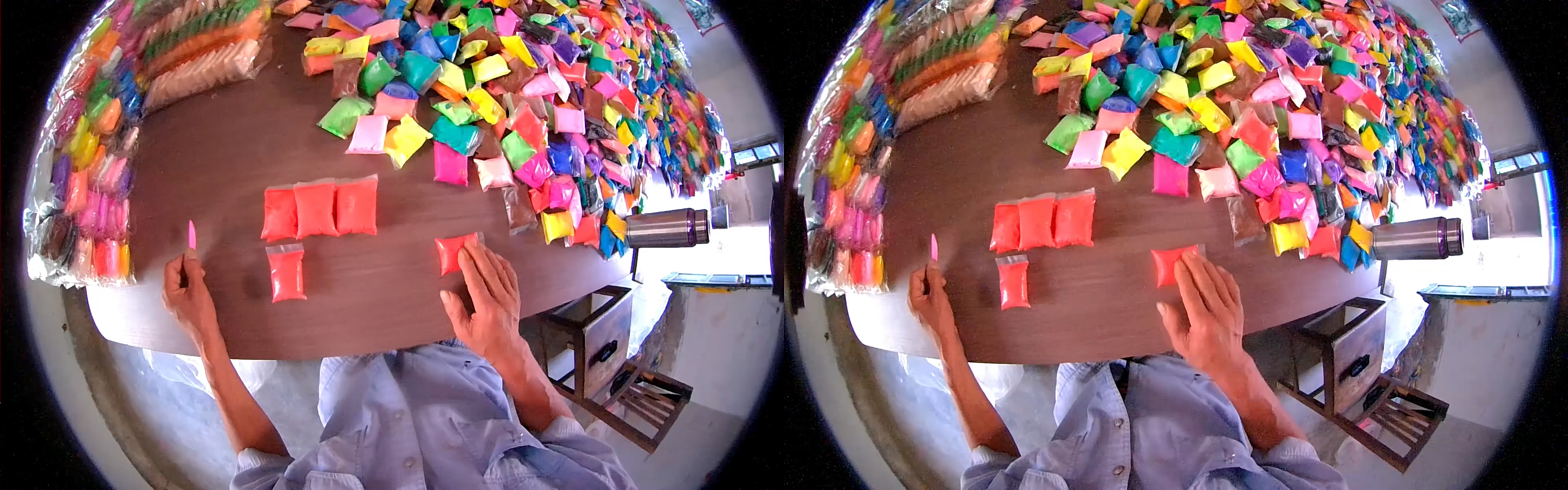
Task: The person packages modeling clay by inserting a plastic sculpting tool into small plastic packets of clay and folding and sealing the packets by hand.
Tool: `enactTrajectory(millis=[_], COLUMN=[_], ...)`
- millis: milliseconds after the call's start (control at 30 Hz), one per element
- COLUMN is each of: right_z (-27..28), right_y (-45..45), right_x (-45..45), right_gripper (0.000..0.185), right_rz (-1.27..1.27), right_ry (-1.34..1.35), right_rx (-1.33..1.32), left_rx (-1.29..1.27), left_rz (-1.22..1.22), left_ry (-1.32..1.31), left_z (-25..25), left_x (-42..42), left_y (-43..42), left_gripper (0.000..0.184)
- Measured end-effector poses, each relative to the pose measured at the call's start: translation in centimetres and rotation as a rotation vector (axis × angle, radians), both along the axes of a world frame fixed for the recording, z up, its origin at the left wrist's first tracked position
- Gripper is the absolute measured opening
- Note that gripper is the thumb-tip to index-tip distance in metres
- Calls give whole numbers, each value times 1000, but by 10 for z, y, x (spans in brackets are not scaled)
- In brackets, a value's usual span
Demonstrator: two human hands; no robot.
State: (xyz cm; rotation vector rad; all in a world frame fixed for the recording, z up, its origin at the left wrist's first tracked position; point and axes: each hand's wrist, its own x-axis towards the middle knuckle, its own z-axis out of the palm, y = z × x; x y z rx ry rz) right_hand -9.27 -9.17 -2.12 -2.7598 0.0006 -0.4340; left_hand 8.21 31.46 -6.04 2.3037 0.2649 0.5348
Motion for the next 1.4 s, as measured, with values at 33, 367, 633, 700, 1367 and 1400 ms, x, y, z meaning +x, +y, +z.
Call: enactTrajectory(millis=[33, 367, 633, 700, 1367, 1400], right_z=[0, 4, -1, -5, 12, 6], right_y=[-1, 6, 14, 9, 9, 11], right_x=[2, -7, -2, 2, 2, -2], right_gripper=[58, 59, 64, 64, 61, 62], right_rz=[1, -5, -11, -4, -6, 4], right_ry=[9, 20, 15, 7, 36, 40], right_rx=[-11, -6, 14, 19, -42, -36], left_rx=[1, -25, -82, -79, -44, -24], left_rz=[-3, 25, 12, -3, -17, -14], left_ry=[0, 1, -24, -21, -9, -16], left_z=[-2, 1, -1, -5, 5, 6], left_x=[1, -1, 1, 1, -2, -2], left_y=[0, -6, -3, 1, -5, -7], left_gripper=[24, 22, 23, 23, 22, 22])
